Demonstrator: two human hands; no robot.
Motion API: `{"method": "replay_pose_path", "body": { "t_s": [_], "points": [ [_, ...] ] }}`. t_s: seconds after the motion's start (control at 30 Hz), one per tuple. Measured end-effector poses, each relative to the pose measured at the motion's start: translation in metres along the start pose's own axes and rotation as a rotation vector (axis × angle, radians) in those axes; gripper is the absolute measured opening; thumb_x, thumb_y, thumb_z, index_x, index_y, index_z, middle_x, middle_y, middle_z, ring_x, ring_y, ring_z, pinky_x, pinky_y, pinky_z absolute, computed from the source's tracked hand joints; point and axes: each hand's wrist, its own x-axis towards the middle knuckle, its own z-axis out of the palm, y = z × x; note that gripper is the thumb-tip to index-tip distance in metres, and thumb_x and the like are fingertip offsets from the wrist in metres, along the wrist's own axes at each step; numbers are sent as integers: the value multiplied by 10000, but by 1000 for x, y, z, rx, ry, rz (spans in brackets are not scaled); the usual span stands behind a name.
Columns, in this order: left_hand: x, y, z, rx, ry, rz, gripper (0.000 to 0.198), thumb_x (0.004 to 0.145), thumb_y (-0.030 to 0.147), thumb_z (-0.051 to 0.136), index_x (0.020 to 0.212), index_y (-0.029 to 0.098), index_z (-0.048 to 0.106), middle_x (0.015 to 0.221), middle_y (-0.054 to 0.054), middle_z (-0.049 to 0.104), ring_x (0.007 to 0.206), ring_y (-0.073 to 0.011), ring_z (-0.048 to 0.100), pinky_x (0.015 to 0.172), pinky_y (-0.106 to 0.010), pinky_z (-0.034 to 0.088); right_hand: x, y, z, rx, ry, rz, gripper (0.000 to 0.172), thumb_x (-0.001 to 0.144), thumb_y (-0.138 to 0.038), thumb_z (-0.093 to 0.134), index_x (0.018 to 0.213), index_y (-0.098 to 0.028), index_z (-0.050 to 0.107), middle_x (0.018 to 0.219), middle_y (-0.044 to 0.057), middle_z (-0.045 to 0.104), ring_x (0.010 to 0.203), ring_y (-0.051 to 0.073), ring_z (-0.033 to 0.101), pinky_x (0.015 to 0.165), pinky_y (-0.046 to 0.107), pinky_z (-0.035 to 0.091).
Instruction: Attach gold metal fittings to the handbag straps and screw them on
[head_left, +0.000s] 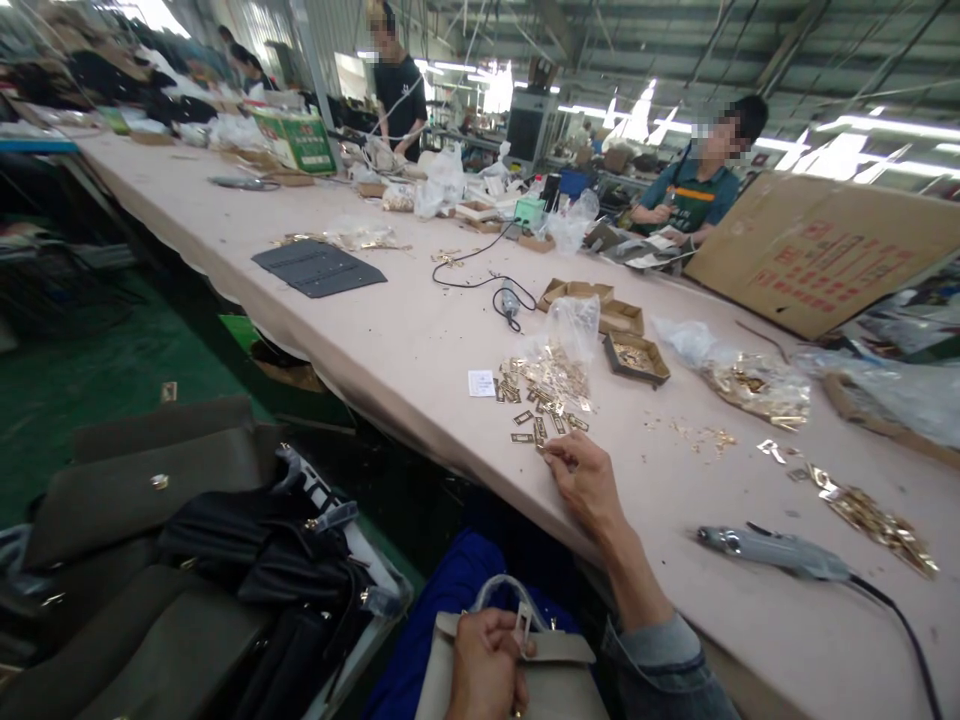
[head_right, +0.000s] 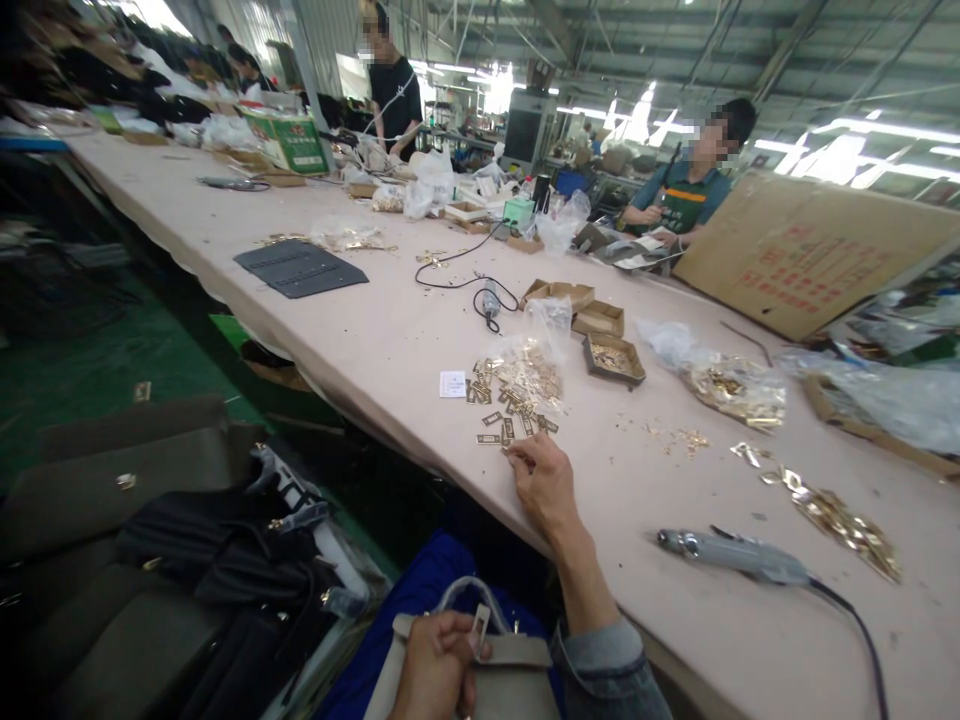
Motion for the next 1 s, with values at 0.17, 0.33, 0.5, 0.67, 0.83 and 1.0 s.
{"method": "replay_pose_path", "body": {
  "t_s": [0.17,0.33,0.5,0.67,0.83,1.0],
  "points": [
    [-2,-3,-3,-6,-54,112,305,660,371,627,856,140,590,770,-105,723,282,-124,495,280,-230,320,-15,-5,-4,-168,-47,-129,82,889,-300,695,887,-229,736,1017,73,647,954,247,587,922,391,473],
    [-9,6,-3,27,-24,125,292,653,377,607,819,138,594,744,-97,719,276,-115,477,270,-220,301,-16,-5,-1,-139,-54,-116,156,894,-249,660,1040,-222,709,982,63,654,874,233,588,852,376,491],
    [-12,6,-5,46,-17,153,237,675,334,602,792,129,617,611,-63,673,284,-122,472,278,-215,322,-6,-5,2,-112,-153,-49,182,832,-189,678,1013,-209,679,891,35,662,784,206,592,787,335,477],
    [-11,2,-6,59,21,163,230,698,305,635,809,106,666,491,-33,608,296,-141,475,279,-211,343,-1,-25,-4,-171,-271,-30,61,830,-173,636,806,-201,684,787,35,652,737,197,582,714,308,434],
    [-14,7,-8,38,19,151,212,745,290,693,792,87,732,476,-31,599,313,-128,492,320,-209,408,-51,-52,-17,191,-95,90,137,879,-323,656,868,-189,680,785,35,632,721,188,562,676,292,438],
    [-19,5,-12,26,2,148,206,771,267,712,797,67,757,575,-81,666,375,-138,560,369,-218,473,-139,-34,4,601,-18,398,324,841,-403,766,1063,-173,711,793,35,644,608,152,547,544,254,438]
  ]
}}
